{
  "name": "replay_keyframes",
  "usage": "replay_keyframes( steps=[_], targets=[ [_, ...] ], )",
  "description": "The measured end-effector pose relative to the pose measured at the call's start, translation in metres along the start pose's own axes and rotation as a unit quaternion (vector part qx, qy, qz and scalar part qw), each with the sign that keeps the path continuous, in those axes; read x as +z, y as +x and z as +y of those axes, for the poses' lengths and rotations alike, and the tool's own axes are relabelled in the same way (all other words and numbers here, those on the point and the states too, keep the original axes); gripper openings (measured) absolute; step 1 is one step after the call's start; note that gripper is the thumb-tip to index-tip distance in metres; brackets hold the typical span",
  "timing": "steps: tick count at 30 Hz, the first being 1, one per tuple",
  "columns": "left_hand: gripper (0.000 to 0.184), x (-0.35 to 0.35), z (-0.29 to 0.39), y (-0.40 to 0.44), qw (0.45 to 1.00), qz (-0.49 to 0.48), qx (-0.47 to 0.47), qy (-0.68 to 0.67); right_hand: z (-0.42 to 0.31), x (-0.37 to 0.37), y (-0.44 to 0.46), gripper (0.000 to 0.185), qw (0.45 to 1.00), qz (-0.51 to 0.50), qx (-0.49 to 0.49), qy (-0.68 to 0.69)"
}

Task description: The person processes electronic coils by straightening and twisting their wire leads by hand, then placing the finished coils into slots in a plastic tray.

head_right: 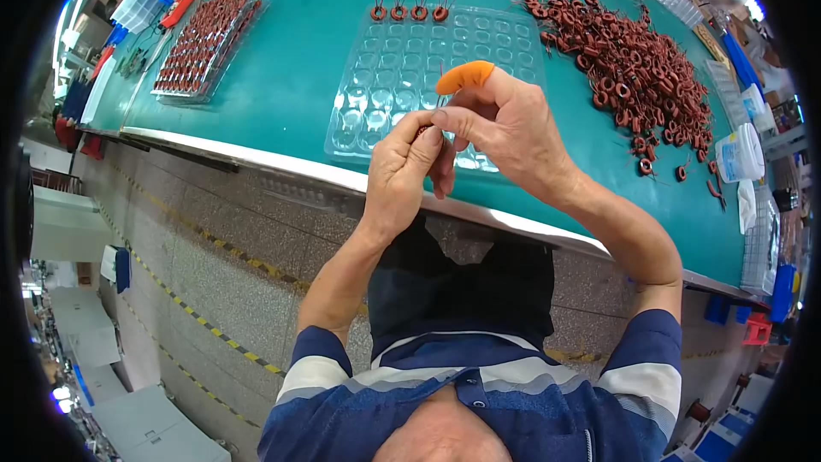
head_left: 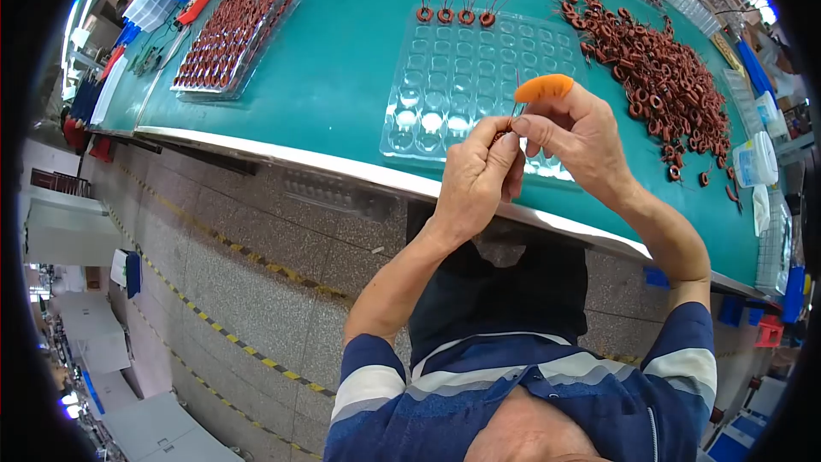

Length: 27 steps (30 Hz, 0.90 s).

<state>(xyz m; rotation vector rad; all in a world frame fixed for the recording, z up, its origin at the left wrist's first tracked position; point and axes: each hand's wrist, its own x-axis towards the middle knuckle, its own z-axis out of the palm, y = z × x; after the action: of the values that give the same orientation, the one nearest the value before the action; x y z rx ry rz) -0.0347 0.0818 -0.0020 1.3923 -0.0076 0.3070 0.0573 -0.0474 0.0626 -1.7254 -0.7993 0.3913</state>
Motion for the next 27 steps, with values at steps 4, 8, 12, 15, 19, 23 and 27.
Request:
replay_keyframes(
  steps=[4,8,12,15,19,23,27],
  targets=[
    [0.027,-0.009,0.002,0.023,0.987,0.059,0.067,0.136,0.003,-0.014,0.037,0.018,0.998,-0.01,-0.034,-0.058],
    [0.04,-0.026,-0.021,0.038,0.9,0.139,0.221,0.349,0.045,-0.065,0.131,0.017,0.976,0.081,-0.118,-0.166],
    [0.043,-0.022,-0.02,0.039,0.876,0.055,0.167,0.449,0.121,-0.078,0.201,0.019,0.971,0.035,-0.105,-0.21],
    [0.046,-0.025,-0.014,0.041,0.88,-0.007,0.156,0.449,0.131,-0.074,0.209,0.021,0.968,0.038,-0.108,-0.221],
    [0.054,-0.03,-0.008,0.038,0.86,-0.113,0.16,0.471,0.127,-0.078,0.204,0.033,0.956,0.035,-0.147,-0.253],
    [0.056,-0.025,-0.011,0.035,0.811,-0.159,0.168,0.537,0.103,-0.114,0.189,0.042,0.938,0.12,-0.148,-0.29],
    [0.055,-0.036,-0.011,0.034,0.795,-0.159,0.189,0.554,0.09,-0.158,0.147,0.045,0.86,0.044,-0.153,-0.484]
  ],
)
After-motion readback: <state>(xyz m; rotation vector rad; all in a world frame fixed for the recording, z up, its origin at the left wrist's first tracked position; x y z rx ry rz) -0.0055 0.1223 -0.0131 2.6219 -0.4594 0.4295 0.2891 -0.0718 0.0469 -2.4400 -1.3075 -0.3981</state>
